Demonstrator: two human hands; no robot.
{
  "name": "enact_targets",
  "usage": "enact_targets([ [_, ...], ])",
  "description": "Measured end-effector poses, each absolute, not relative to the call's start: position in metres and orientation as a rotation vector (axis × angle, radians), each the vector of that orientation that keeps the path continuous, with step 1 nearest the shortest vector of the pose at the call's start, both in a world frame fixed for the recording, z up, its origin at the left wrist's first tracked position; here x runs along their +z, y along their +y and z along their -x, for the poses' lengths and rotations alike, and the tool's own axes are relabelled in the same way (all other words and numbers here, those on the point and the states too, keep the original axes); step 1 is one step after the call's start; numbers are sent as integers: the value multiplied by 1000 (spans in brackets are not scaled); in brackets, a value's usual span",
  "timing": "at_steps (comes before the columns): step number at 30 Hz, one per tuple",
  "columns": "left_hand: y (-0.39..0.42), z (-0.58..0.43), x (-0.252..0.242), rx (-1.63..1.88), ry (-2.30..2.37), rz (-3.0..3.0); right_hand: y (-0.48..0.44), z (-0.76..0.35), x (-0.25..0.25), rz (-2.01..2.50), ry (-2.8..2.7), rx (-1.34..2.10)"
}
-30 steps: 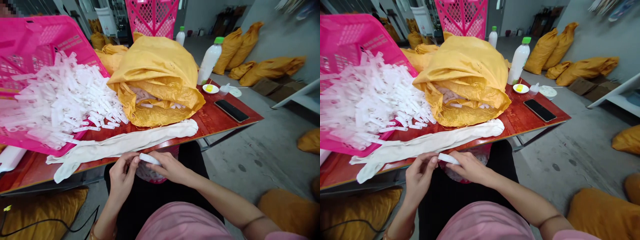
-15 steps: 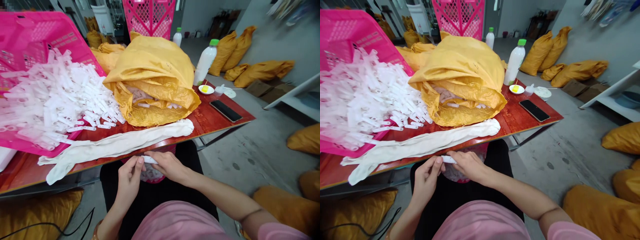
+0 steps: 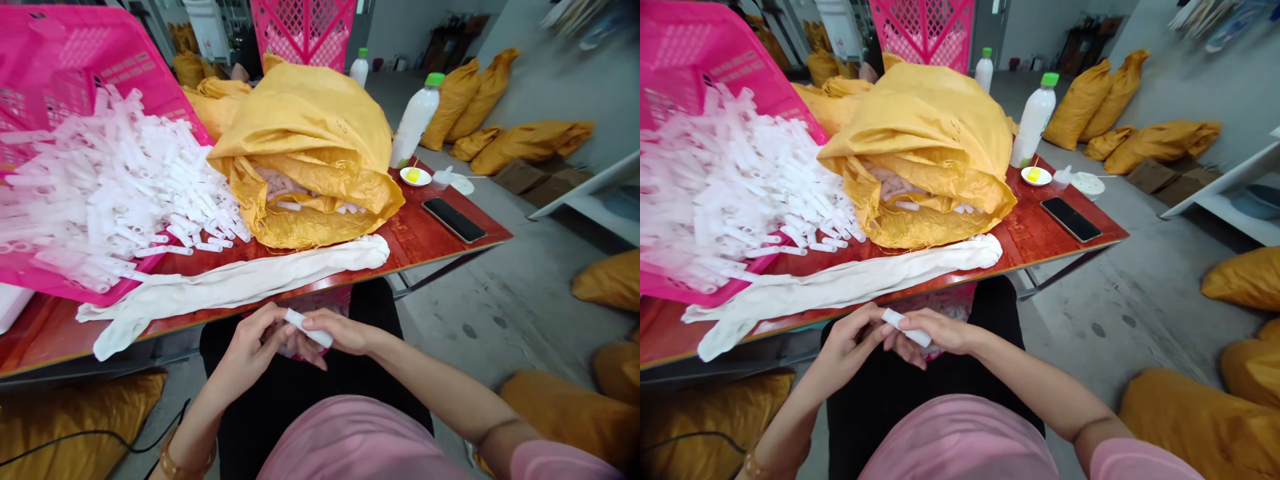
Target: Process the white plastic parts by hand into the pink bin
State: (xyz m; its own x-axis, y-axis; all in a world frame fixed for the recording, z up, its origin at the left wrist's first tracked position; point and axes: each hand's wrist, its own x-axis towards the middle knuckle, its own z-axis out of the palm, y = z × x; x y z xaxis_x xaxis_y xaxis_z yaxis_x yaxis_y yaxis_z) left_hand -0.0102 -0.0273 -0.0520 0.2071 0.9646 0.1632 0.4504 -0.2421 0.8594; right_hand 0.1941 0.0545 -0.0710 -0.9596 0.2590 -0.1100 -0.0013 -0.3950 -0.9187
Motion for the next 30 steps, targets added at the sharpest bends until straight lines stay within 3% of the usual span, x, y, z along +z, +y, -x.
enact_targets([
  [4,-33,9,-46,855,1359,-1787,60,-198,-47,510,-2328,1562],
  [7,-36,9,-42,787,1321,-1745,64,-200,-37,487,-2545,1393],
  [12,-39,9,-41,739,1294,-1756,57,-194,-52,590,-2471,1504],
  [16,-41,8,-46,714,1313,-1761,44,-195,-73,727,-2124,1828],
  [21,-37,9,-49,653,1257,-1659,54,-204,-70,553,-2275,1725],
  [27,-34,6,-49,690,1235,-1719,62,-199,-72,558,-2174,1920],
  [30,-36,4,-56,802,1273,-1830,48,-197,-89,660,-1859,2106],
])
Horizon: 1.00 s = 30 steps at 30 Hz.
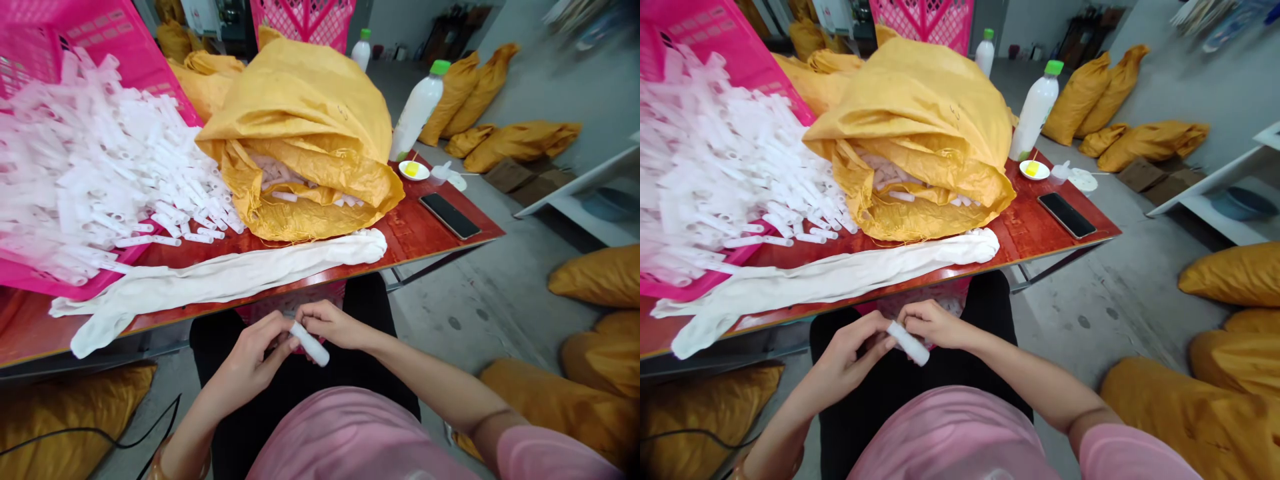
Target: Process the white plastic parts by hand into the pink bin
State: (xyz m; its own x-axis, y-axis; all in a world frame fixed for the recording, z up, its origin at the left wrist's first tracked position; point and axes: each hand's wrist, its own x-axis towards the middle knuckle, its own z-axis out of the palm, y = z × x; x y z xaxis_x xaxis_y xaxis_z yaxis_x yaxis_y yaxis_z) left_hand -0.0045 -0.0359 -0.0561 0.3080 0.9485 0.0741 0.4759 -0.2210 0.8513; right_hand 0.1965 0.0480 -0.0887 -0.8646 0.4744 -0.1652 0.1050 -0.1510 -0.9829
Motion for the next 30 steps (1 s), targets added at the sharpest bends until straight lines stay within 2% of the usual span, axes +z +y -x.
enact_targets([
  [3,-40,-2,-68,949,1361,-1891,36,-199,-99,637,-1612,2292],
  [10,-34,5,-75,811,1362,-1849,38,-211,-114,879,-2294,1595],
  [12,-21,43,-64,871,1643,-1851,44,-212,-126,1004,-2509,1337],
  [15,-7,121,-41,861,2350,-1876,57,-216,-125,1152,-2762,1055],
  [16,-5,146,-34,867,2452,-1877,63,-218,-116,1127,-2811,1078],
  [18,-1,186,-26,884,2496,-1914,79,-220,-85,924,-2823,1354],
  [20,4,212,-28,914,2476,-1987,102,-215,-48,652,-2687,1671],
  [21,6,221,-32,902,2469,-2051,117,-210,-31,582,-2603,1707],
  [22,9,227,-36,872,2463,-2106,135,-202,-18,593,-2555,1581],
  [24,15,233,-44,816,2483,-2179,174,-181,-4,804,-2468,1017],
  [27,20,223,-48,854,2540,-2149,226,-139,-11,1091,-2651,311],
  [30,17,191,-44,1025,2369,-2001,252,-98,-31,1188,-2705,128],
])
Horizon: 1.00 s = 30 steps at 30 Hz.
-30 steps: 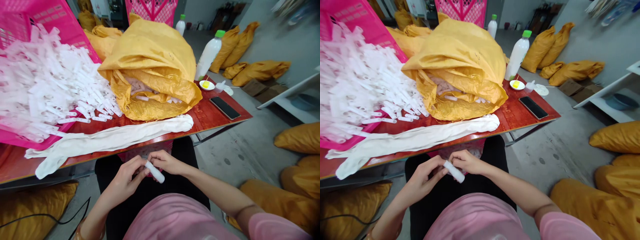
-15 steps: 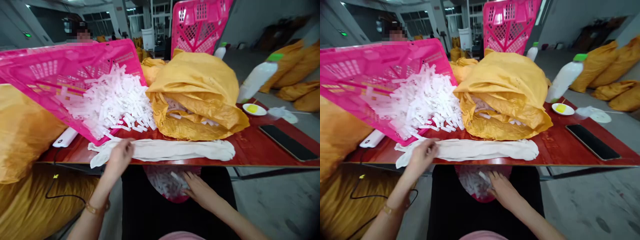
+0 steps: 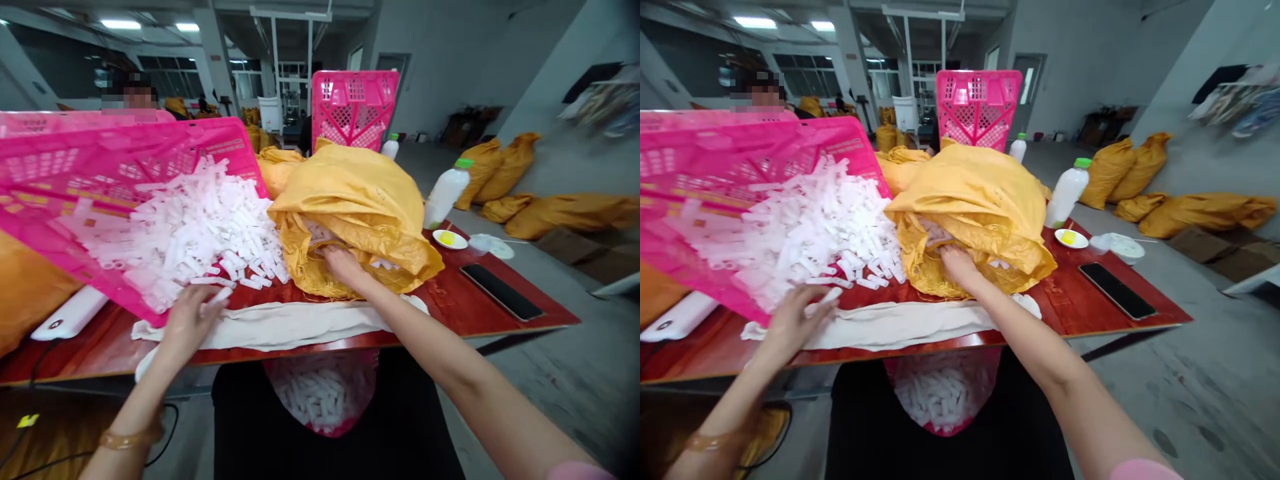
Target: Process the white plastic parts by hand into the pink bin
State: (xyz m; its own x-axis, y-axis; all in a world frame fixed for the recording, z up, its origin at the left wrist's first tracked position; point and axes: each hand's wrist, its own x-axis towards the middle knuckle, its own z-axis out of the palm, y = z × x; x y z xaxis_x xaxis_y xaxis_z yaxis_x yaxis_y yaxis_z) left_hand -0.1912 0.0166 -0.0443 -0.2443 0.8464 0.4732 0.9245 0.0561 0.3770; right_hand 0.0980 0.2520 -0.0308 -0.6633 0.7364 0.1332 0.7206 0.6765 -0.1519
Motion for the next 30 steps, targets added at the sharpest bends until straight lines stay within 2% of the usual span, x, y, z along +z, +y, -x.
enact_targets([
  [4,1,136,-38,-1435,-2379,1946,254,-77,-44,1275,-2689,79],
  [9,-16,96,-31,-1610,-2431,2006,225,-124,-35,1339,-2635,100],
  [11,-17,82,-31,-1672,-2400,2029,195,-151,-32,1227,-2540,393],
  [16,-9,27,-44,-1874,-2520,2206,104,-186,-34,696,-2090,1451],
  [19,-10,0,-50,-1831,-2398,2515,75,-187,-35,620,-1894,1761],
  [23,-18,-1,-38,-1666,-2271,2257,65,-191,-31,624,-1906,1698],
  [26,-23,5,-20,-1794,-2409,1942,59,-195,-30,641,-2033,1516],
  [30,-23,1,-8,-1879,-2332,1989,48,-194,-37,660,-2058,1498],
])
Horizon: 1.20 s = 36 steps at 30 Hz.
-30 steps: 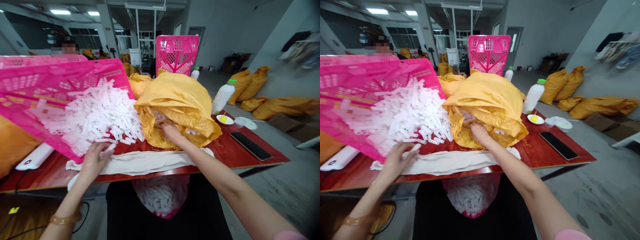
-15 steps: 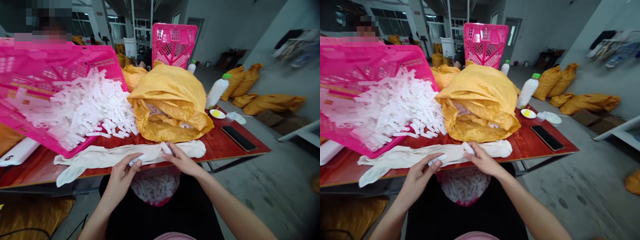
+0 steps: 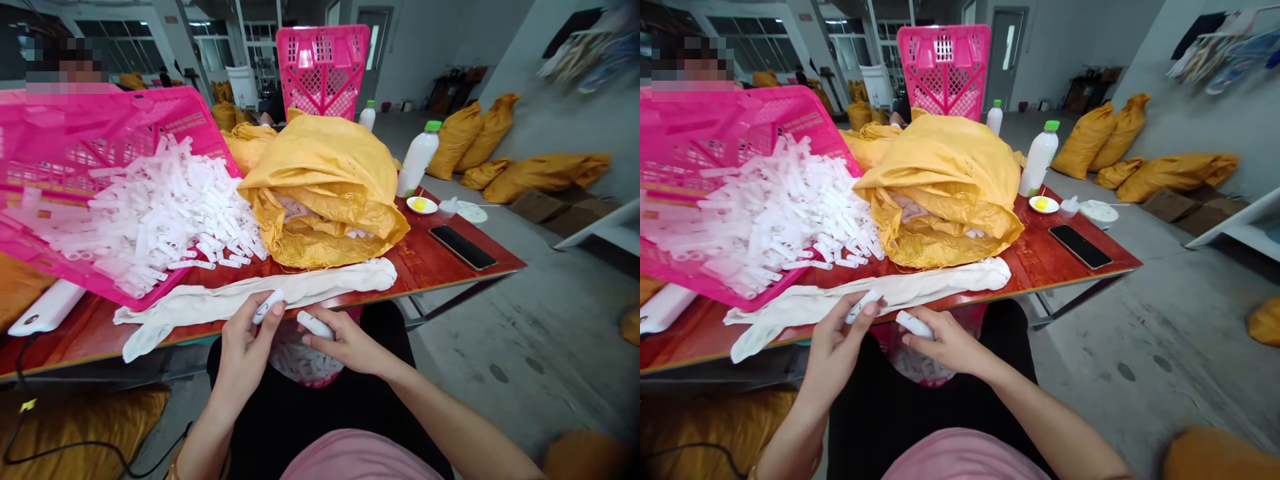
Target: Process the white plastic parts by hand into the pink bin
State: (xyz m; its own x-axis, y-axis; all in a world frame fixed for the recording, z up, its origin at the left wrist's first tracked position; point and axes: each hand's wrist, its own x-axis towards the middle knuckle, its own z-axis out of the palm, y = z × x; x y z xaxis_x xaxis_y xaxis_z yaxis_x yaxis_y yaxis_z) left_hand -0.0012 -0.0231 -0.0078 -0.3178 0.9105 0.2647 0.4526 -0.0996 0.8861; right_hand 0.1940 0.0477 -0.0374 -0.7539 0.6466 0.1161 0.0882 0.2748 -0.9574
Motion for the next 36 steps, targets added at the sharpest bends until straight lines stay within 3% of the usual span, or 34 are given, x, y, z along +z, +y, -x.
enact_targets([
  [5,-21,-3,-12,1326,1782,-1712,43,-193,-47,661,-2012,1571],
  [18,-20,9,-22,1243,1814,-1543,39,-186,-60,743,-1953,1664],
  [23,-17,8,-29,1374,1658,-1308,35,-184,-67,771,-1983,1659],
  [31,-25,-10,-46,1334,1763,-1361,34,-182,-67,788,-2006,1590],
  [36,-28,-13,-48,1300,1608,-1398,32,-183,-70,812,-2163,1321],
])
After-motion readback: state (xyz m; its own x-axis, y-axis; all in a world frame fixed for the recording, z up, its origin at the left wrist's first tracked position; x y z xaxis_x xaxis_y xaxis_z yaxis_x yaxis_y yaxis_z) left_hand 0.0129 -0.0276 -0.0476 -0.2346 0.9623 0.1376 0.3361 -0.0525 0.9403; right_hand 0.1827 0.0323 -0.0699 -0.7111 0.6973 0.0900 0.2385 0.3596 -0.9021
